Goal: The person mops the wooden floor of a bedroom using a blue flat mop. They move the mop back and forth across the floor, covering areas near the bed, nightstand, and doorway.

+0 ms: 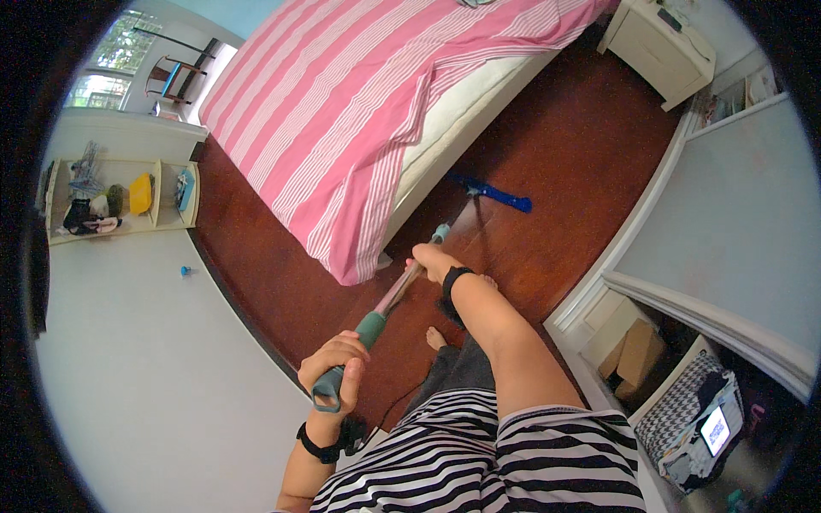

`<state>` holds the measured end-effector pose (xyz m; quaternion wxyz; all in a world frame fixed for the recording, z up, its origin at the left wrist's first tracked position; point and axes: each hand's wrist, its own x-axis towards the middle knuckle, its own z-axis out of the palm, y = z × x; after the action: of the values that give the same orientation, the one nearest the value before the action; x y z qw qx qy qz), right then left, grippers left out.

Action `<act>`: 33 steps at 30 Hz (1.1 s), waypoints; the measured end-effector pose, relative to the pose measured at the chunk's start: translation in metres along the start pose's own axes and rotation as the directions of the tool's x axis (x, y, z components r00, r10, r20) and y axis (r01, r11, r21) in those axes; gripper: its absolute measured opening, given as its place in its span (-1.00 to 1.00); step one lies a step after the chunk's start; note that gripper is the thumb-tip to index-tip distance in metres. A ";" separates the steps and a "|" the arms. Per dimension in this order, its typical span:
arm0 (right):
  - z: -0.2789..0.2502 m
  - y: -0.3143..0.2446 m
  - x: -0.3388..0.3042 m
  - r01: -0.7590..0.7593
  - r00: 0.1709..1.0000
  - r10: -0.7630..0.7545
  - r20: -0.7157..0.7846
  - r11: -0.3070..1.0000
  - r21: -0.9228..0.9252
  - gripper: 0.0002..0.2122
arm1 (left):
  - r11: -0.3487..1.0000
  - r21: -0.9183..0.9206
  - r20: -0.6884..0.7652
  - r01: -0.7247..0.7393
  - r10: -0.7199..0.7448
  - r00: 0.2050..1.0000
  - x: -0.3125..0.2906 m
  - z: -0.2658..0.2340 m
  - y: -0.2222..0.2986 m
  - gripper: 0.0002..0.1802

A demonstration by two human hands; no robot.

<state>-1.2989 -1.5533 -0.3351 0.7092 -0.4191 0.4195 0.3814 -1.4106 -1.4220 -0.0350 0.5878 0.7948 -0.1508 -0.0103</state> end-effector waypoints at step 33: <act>0.024 0.074 -0.018 0.106 0.994 -0.098 -0.053 0.980 0.169 -0.94 | 0.979 -0.170 0.227 -0.115 0.153 0.962 -0.078 -0.087 -0.019 -0.82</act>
<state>-1.3652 -1.5084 -0.3319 0.7518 -0.3859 0.4442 0.2976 -1.4638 -1.3168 -0.0385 0.6248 0.7274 -0.2728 -0.0777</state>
